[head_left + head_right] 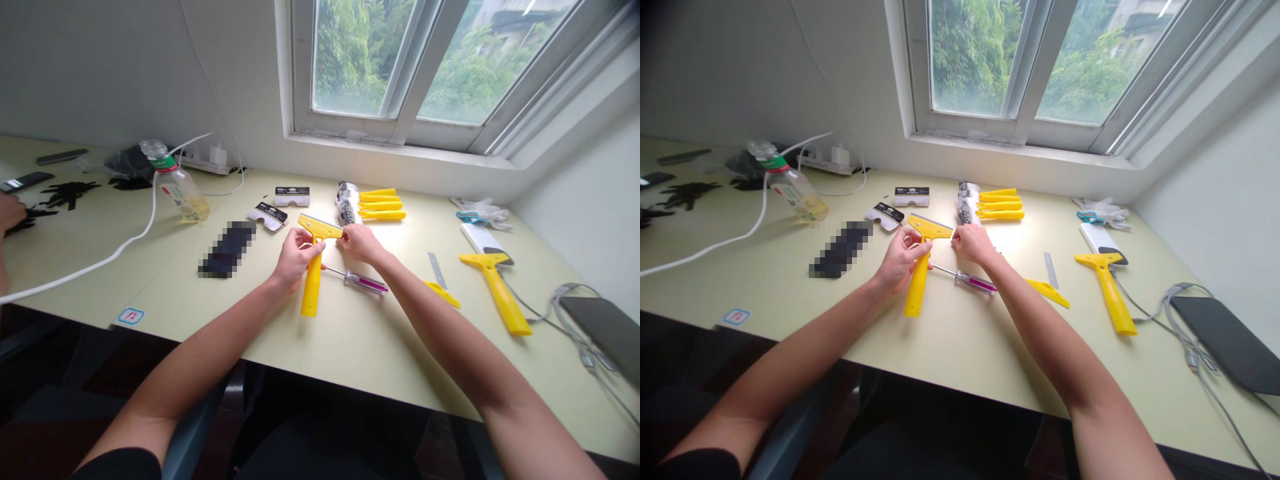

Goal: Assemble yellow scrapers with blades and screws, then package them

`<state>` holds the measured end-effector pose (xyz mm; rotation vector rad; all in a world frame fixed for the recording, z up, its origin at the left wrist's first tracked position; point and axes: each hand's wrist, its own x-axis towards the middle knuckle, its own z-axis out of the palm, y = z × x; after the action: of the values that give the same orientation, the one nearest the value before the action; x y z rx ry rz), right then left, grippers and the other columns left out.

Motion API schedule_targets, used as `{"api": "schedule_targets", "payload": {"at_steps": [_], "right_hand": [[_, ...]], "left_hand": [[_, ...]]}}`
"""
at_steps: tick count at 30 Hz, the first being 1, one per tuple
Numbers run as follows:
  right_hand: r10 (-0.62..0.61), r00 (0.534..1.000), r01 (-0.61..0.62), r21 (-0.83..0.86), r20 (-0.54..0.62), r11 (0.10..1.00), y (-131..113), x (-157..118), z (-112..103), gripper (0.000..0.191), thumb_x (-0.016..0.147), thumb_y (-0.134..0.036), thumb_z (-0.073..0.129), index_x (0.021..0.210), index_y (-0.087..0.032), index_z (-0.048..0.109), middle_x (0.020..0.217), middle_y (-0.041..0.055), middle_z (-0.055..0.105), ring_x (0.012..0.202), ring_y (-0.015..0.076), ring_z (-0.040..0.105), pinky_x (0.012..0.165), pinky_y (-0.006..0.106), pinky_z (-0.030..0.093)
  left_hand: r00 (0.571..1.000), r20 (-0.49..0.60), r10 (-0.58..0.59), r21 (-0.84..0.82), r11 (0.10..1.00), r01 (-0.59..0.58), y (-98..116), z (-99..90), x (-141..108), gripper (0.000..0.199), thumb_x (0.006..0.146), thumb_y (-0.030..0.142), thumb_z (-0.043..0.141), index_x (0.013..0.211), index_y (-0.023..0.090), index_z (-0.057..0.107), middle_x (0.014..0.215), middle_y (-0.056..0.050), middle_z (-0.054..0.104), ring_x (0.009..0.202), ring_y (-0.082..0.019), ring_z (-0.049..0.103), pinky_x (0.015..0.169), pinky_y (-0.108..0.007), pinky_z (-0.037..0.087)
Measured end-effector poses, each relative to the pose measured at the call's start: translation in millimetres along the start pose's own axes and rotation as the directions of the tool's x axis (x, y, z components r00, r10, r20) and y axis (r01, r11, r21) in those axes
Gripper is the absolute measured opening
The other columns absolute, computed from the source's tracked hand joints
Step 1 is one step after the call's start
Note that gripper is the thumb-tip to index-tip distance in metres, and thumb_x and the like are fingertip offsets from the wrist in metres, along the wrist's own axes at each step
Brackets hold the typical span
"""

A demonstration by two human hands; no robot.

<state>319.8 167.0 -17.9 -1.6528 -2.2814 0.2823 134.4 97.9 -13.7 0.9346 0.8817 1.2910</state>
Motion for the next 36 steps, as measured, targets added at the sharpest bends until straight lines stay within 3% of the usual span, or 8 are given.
{"api": "schedule_targets", "payload": {"at_steps": [4,8,12,17,20,23,32,36], "right_hand": [[0.036,0.994,-0.016,0.195,-0.1,0.981,-3,-13,-25,0.021,0.093,-0.029,0.052,0.091,-0.016,0.069,0.089,0.0089,0.073,0.078,0.0184,0.064,0.068,0.028,0.046],[0.019,0.975,0.099,0.513,-0.22,0.853,-16,-43,-45,0.019,0.088,-0.036,0.062,0.087,-0.018,0.067,0.083,0.0052,0.069,0.074,0.0175,0.059,0.068,0.031,0.046],[-0.022,0.973,0.129,0.46,-0.231,0.878,-26,-65,-42,0.014,0.088,-0.032,0.062,0.083,-0.021,0.069,0.079,0.0028,0.063,0.073,0.0171,0.054,0.07,0.033,0.043],[0.049,0.965,0.091,0.501,-0.258,0.861,-21,-72,-29,0.013,0.084,-0.034,0.068,0.081,-0.021,0.066,0.084,0.0034,0.058,0.076,0.0174,0.053,0.071,0.033,0.045],[0.091,0.985,0.044,0.725,-0.147,0.687,-15,-75,-28,0.027,0.078,-0.037,0.074,0.096,-0.022,0.06,0.086,0.0018,0.059,0.075,0.0165,0.055,0.067,0.031,0.046],[0.012,0.999,-0.05,0.869,0.05,0.493,-12,-80,-31,0.037,0.079,-0.041,0.073,0.106,-0.02,0.058,0.087,0.0027,0.064,0.075,0.016,0.059,0.065,0.029,0.047],[-0.131,0.969,-0.158,0.936,0.207,0.314,3,-85,-31,0.028,0.08,-0.038,0.076,0.096,-0.019,0.062,0.093,0.0026,0.065,0.075,0.0128,0.059,0.066,0.027,0.048],[-0.157,0.96,-0.175,0.937,0.23,0.304,4,-85,-30,0.026,0.081,-0.037,0.076,0.093,-0.02,0.059,0.089,0.0012,0.064,0.072,0.012,0.058,0.064,0.026,0.047]], "left_hand": [[0.999,-0.015,-0.032,-0.013,0.999,0.032,-2,-0.4,1,0.053,0.062,0.028,0.086,0.096,0.021,0.046,0.096,0.001,0.051,0.07,-0.011,0.057,0.048,-0.029,0.059],[0.994,0.089,-0.056,-0.002,0.998,0.056,-1,2.6,-3,0.051,0.065,0.028,0.085,0.107,0.019,0.057,0.093,-0.001,0.056,0.068,-0.011,0.057,0.05,-0.027,0.057],[0.964,0.263,-0.047,0.019,0.999,0.044,-1,6.0,-11,0.038,0.071,0.03,0.081,0.104,0.016,0.067,0.091,-0.003,0.059,0.066,-0.01,0.054,0.05,-0.023,0.055],[0.945,0.319,-0.071,0.047,0.997,0.059,-1,6.8,-14,0.038,0.072,0.031,0.079,0.105,0.016,0.07,0.101,-0.006,0.063,0.068,-0.01,0.054,0.048,-0.022,0.053],[0.928,0.364,-0.079,0.067,0.996,0.059,-1,6.4,-14,0.038,0.072,0.031,0.079,0.107,0.018,0.071,0.099,-0.007,0.063,0.07,-0.012,0.055,0.048,-0.023,0.053],[0.908,0.407,-0.1,0.095,0.993,0.067,-1,5.9,-15,0.038,0.074,0.031,0.078,0.109,0.019,0.071,0.096,-0.007,0.061,0.074,-0.014,0.058,0.049,-0.024,0.054],[0.872,0.46,-0.166,0.18,0.979,0.091,3,4.2,-18,0.038,0.076,0.032,0.077,0.11,0.019,0.07,0.096,-0.007,0.059,0.075,-0.015,0.057,0.05,-0.026,0.057],[0.871,0.459,-0.178,0.187,0.977,0.101,3,4.8,-19,0.038,0.075,0.032,0.078,0.11,0.019,0.071,0.095,-0.006,0.058,0.074,-0.015,0.056,0.049,-0.026,0.057]]}}
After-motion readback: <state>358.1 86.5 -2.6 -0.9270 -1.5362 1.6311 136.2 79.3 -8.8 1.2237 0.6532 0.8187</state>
